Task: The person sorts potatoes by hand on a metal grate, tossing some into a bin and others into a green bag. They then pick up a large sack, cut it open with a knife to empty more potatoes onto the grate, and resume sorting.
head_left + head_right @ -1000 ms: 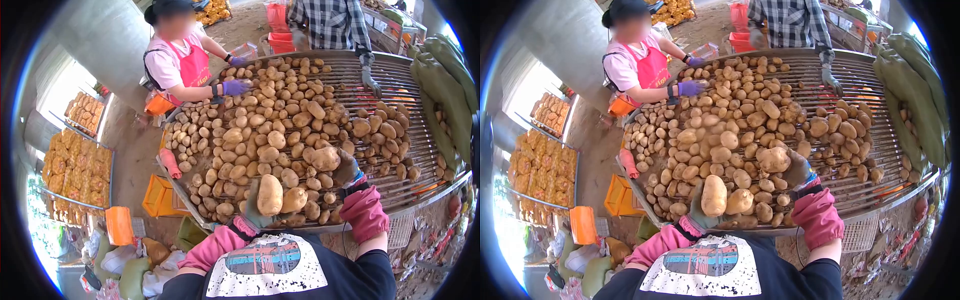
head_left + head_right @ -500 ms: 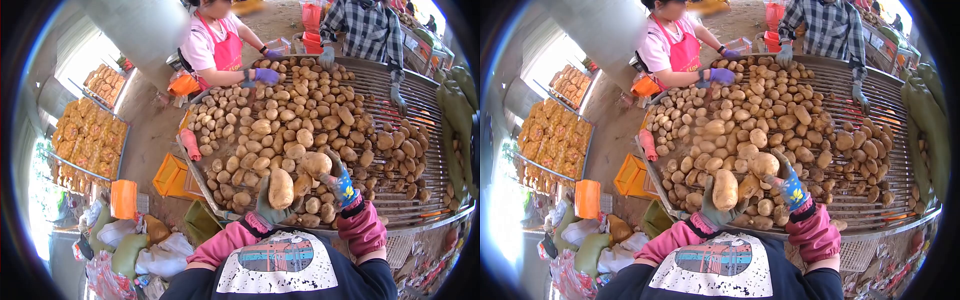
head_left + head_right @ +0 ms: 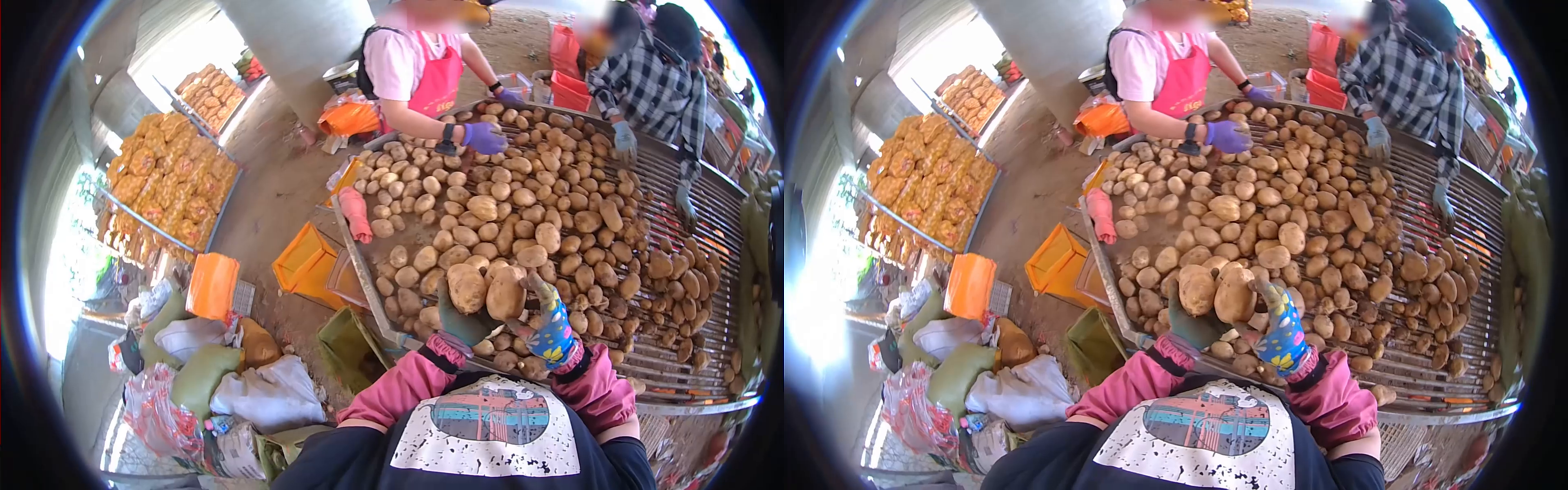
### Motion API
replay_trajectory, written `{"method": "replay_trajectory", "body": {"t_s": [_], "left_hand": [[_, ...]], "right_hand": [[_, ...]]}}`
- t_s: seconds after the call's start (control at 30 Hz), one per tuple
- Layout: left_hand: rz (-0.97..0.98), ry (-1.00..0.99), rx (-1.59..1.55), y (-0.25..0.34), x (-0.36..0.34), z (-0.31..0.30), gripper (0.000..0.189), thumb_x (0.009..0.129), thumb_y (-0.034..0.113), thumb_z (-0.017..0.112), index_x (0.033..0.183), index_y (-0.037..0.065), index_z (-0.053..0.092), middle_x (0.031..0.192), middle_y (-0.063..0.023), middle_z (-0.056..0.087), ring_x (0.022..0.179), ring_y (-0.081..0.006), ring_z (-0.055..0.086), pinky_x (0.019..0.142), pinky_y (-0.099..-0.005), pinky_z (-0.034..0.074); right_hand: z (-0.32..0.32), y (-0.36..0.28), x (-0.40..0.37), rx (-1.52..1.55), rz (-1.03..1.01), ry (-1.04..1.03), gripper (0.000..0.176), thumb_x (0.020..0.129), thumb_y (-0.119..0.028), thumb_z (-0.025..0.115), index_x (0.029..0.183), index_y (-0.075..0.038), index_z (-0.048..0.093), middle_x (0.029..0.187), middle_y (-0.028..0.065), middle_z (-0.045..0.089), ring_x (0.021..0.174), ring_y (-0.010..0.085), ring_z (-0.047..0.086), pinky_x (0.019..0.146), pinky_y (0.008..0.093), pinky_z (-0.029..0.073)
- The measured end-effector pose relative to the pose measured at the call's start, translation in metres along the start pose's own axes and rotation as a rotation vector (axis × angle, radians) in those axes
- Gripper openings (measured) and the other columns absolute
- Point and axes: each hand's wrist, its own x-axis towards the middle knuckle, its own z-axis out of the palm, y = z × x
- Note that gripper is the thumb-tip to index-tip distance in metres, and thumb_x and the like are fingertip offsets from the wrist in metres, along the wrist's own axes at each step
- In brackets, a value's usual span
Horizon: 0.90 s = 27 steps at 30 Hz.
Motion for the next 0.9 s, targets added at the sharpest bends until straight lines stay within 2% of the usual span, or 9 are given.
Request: {"method": "replay_trajectory", "body": {"t_s": [0.13, 0.17, 0.27, 0.4, 0.57, 0.67, 0.73, 0.8, 0.9], "left_hand": [[0.039, -0.216, 0.0, 0.03, -0.013, -0.022, 0.089, 0.081, 0.077, 0.038, 0.142, 0.013, 0.044, 0.148, -0.0115, 0.041, 0.138, -0.0328, 0.038, 0.113, -0.0562, 0.028], [0.067, -0.068, 0.006, 0.038, -0.021, -0.021, 0.095, 0.074, 0.084, 0.046, 0.14, 0.016, 0.046, 0.148, -0.0113, 0.041, 0.136, -0.035, 0.04, 0.112, -0.0569, 0.029], [0.064, -0.253, -0.101, 0.069, -0.045, -0.04, 0.095, 0.075, 0.084, 0.044, 0.141, 0.016, 0.045, 0.148, -0.0104, 0.041, 0.136, -0.0345, 0.039, 0.112, -0.0575, 0.031], [0.358, -0.015, 0.029, 0.113, -0.088, -0.054, 0.087, 0.078, 0.079, 0.045, 0.139, 0.017, 0.047, 0.147, -0.0092, 0.043, 0.135, -0.0342, 0.04, 0.11, -0.0586, 0.032], [0.788, -0.26, 0.262, 0.202, -0.13, -0.118, 0.045, 0.095, 0.041, 0.043, 0.126, 0.009, 0.05, 0.13, -0.0149, 0.054, 0.118, -0.0337, 0.054, 0.1, -0.0542, 0.045], [0.743, 0.068, -0.102, 0.26, -0.171, -0.054, 0.042, 0.09, 0.038, 0.048, 0.123, 0.012, 0.054, 0.126, -0.0123, 0.058, 0.115, -0.0295, 0.056, 0.098, -0.0517, 0.047], [0.805, -0.196, -0.04, 0.313, -0.175, -0.04, 0.046, 0.086, 0.039, 0.052, 0.123, 0.012, 0.054, 0.123, -0.0114, 0.059, 0.116, -0.0295, 0.055, 0.098, -0.0548, 0.046], [0.981, -0.123, 0.033, 0.395, -0.171, -0.045, 0.054, 0.086, 0.045, 0.054, 0.128, 0.012, 0.052, 0.127, -0.0108, 0.057, 0.12, -0.0306, 0.053, 0.099, -0.0553, 0.044], [1.164, 0.489, -0.054, 0.469, -0.162, -0.046, 0.072, 0.085, 0.058, 0.055, 0.14, 0.013, 0.042, 0.14, -0.0098, 0.046, 0.126, -0.0322, 0.048, 0.102, -0.0542, 0.042]], "right_hand": [[0.016, -0.023, 0.021, -0.021, 0.04, -0.163, 0.082, 0.064, -0.004, 0.084, 0.136, 0.0, 0.046, 0.122, 0.0174, 0.059, 0.109, 0.031, 0.061, 0.092, 0.0385, 0.049], [0.024, -0.025, 0.02, 0.084, 0.128, -0.176, 0.074, 0.067, -0.006, 0.082, 0.133, 0.001, 0.049, 0.123, 0.017, 0.059, 0.109, 0.0303, 0.061, 0.093, 0.0386, 0.049], [0.036, -0.035, 0.029, -0.024, 0.023, -0.287, 0.066, 0.075, -0.01, 0.078, 0.133, 0.001, 0.05, 0.125, 0.0162, 0.059, 0.11, 0.0306, 0.061, 0.092, 0.0375, 0.049], [0.054, -0.013, 0.011, 0.168, 0.238, -0.343, 0.053, 0.08, -0.005, 0.07, 0.13, -0.003, 0.053, 0.125, 0.0132, 0.058, 0.098, 0.0221, 0.063, 0.076, 0.0312, 0.054], [0.054, 0.01, -0.016, 0.187, 0.479, -0.393, 0.046, 0.083, -0.004, 0.07, 0.127, -0.002, 0.056, 0.112, 0.0098, 0.062, 0.088, 0.019, 0.065, 0.071, 0.0307, 0.054], [0.058, 0.018, -0.022, 0.319, 0.599, -0.385, 0.041, 0.086, -0.003, 0.067, 0.126, -0.001, 0.056, 0.112, 0.0091, 0.062, 0.089, 0.0176, 0.064, 0.073, 0.0304, 0.053], [0.061, -0.002, -0.002, 0.242, 0.647, -0.425, 0.041, 0.085, -0.004, 0.068, 0.124, -0.001, 0.057, 0.108, 0.0091, 0.064, 0.09, 0.017, 0.064, 0.073, 0.0301, 0.053], [0.069, -0.017, 0.013, 0.14, 0.736, -0.45, 0.038, 0.084, -0.004, 0.068, 0.121, -0.001, 0.059, 0.106, 0.0093, 0.066, 0.09, 0.0165, 0.064, 0.073, 0.0302, 0.053], [0.081, -0.027, 0.023, 0.093, 0.671, -0.475, 0.032, 0.082, -0.004, 0.069, 0.114, -0.001, 0.062, 0.104, 0.0107, 0.067, 0.091, 0.0185, 0.065, 0.074, 0.0313, 0.054]]}}
